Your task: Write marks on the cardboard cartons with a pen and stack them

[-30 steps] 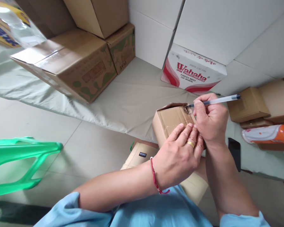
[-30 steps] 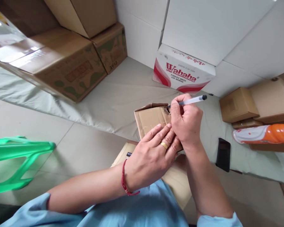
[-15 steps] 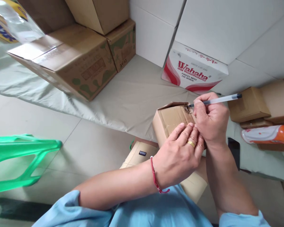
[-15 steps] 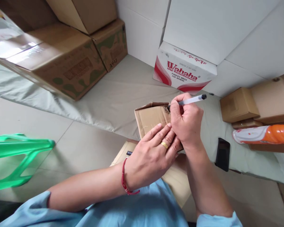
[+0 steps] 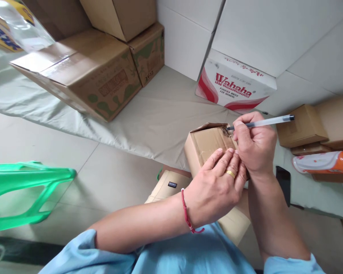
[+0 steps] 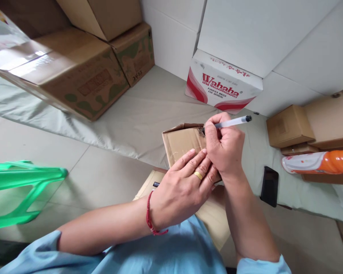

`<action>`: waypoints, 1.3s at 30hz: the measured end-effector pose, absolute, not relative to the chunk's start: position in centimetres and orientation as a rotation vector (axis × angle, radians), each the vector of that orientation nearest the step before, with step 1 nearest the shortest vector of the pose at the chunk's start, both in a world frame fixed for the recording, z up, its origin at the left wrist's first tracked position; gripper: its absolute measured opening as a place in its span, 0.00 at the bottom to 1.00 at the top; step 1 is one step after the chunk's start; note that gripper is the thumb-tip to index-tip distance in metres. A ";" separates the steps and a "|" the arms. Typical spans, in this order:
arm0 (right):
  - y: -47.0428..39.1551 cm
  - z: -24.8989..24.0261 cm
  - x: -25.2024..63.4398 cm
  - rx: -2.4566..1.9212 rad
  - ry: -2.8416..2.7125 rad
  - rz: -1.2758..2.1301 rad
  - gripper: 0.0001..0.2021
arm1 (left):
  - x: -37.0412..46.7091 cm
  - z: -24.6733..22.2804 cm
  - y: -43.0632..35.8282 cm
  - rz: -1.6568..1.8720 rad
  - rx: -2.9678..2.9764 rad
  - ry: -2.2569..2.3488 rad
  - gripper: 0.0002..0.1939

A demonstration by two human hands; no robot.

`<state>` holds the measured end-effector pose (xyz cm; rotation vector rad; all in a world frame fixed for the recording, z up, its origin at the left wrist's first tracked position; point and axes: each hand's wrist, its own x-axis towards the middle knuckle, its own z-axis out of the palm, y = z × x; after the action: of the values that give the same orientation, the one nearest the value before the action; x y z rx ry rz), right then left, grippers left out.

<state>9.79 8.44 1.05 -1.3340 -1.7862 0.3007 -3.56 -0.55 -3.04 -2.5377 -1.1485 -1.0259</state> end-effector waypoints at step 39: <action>-4.4 -8.3 29.6 -1.964 -0.824 0.807 0.24 | -16.9 -10.2 -1.7 -1.869 -2.727 -1.861 0.54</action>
<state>29.61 -4.42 -8.28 -1.9637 -0.8238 0.8074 -16.90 -1.70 -10.18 -2.7270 -1.8609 -1.8693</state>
